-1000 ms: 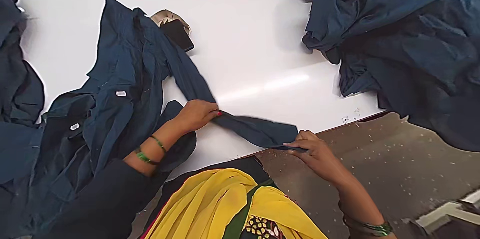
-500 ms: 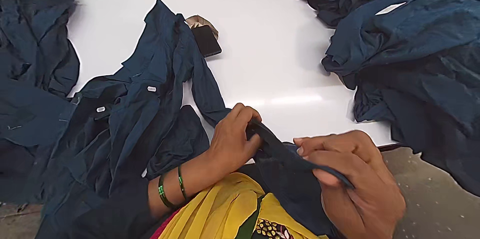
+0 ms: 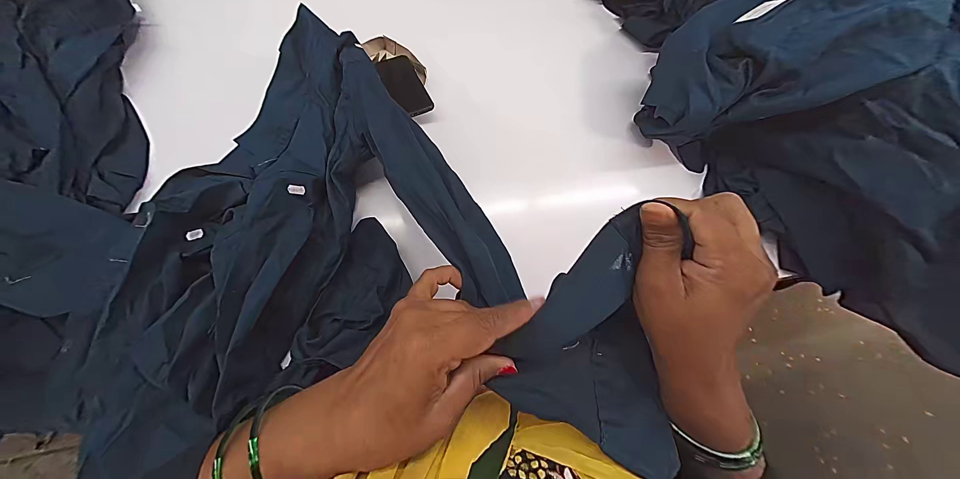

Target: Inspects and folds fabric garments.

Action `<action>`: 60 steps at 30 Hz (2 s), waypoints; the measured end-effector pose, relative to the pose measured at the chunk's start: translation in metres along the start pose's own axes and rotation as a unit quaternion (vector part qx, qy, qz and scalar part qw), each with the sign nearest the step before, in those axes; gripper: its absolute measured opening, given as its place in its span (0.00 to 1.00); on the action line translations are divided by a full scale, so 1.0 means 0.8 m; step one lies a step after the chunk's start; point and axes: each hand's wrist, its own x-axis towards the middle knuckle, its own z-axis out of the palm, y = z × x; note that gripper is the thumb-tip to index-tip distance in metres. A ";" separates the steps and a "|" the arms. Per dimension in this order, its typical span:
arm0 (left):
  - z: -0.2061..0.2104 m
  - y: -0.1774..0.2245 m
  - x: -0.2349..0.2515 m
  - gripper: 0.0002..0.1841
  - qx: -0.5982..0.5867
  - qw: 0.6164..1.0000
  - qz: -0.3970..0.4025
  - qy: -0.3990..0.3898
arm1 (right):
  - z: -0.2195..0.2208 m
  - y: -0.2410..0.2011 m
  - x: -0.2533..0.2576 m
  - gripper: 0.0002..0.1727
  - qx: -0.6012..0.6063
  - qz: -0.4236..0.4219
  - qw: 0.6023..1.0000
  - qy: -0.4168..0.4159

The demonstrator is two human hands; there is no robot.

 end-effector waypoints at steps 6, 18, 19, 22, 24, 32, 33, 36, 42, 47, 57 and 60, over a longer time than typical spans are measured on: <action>0.006 0.006 -0.004 0.19 0.116 0.990 0.064 -0.056 | 0.016 0.004 0.001 0.21 -0.008 -0.012 1.000 -0.002; -0.004 -0.004 0.016 0.30 -0.199 0.958 -0.206 0.021 | -0.020 -0.043 -0.029 0.10 0.081 -0.179 0.979 -0.063; -0.008 -0.001 0.019 0.33 -0.249 0.943 -0.220 0.024 | -0.014 -0.048 -0.038 0.09 0.102 -0.204 0.970 -0.087; -0.017 0.007 0.021 0.37 -0.334 0.913 -0.232 0.027 | 0.003 -0.056 -0.055 0.09 0.139 -0.255 0.949 -0.120; -0.027 0.010 0.020 0.39 -0.367 0.902 -0.228 0.003 | 0.004 -0.053 -0.057 0.10 0.153 -0.257 0.946 -0.127; -0.034 0.013 0.019 0.37 -0.387 0.897 -0.214 -0.005 | -0.004 -0.054 -0.062 0.09 0.175 -0.260 0.940 -0.131; -0.034 0.015 0.019 0.37 -0.382 0.899 -0.214 -0.008 | -0.004 -0.054 -0.063 0.09 0.174 -0.265 0.939 -0.134; -0.037 0.016 0.019 0.36 -0.383 0.898 -0.214 -0.021 | -0.002 -0.055 -0.064 0.10 0.169 -0.272 0.937 -0.143; -0.015 0.015 0.014 0.23 -0.196 0.965 -0.171 0.042 | 0.013 -0.057 -0.069 0.12 0.197 -0.282 0.921 -0.185; -0.009 0.007 0.007 0.14 0.018 0.998 -0.065 -0.001 | -0.016 -0.039 -0.022 0.29 0.260 -0.078 0.942 -0.197; -0.003 0.001 -0.003 0.10 -0.024 0.995 -0.081 0.062 | 0.017 -0.035 -0.025 0.21 0.304 -0.045 0.930 -0.200; 0.000 -0.002 -0.007 0.10 -0.048 0.989 -0.077 0.120 | 0.022 -0.041 -0.032 0.20 0.266 -0.048 0.956 -0.113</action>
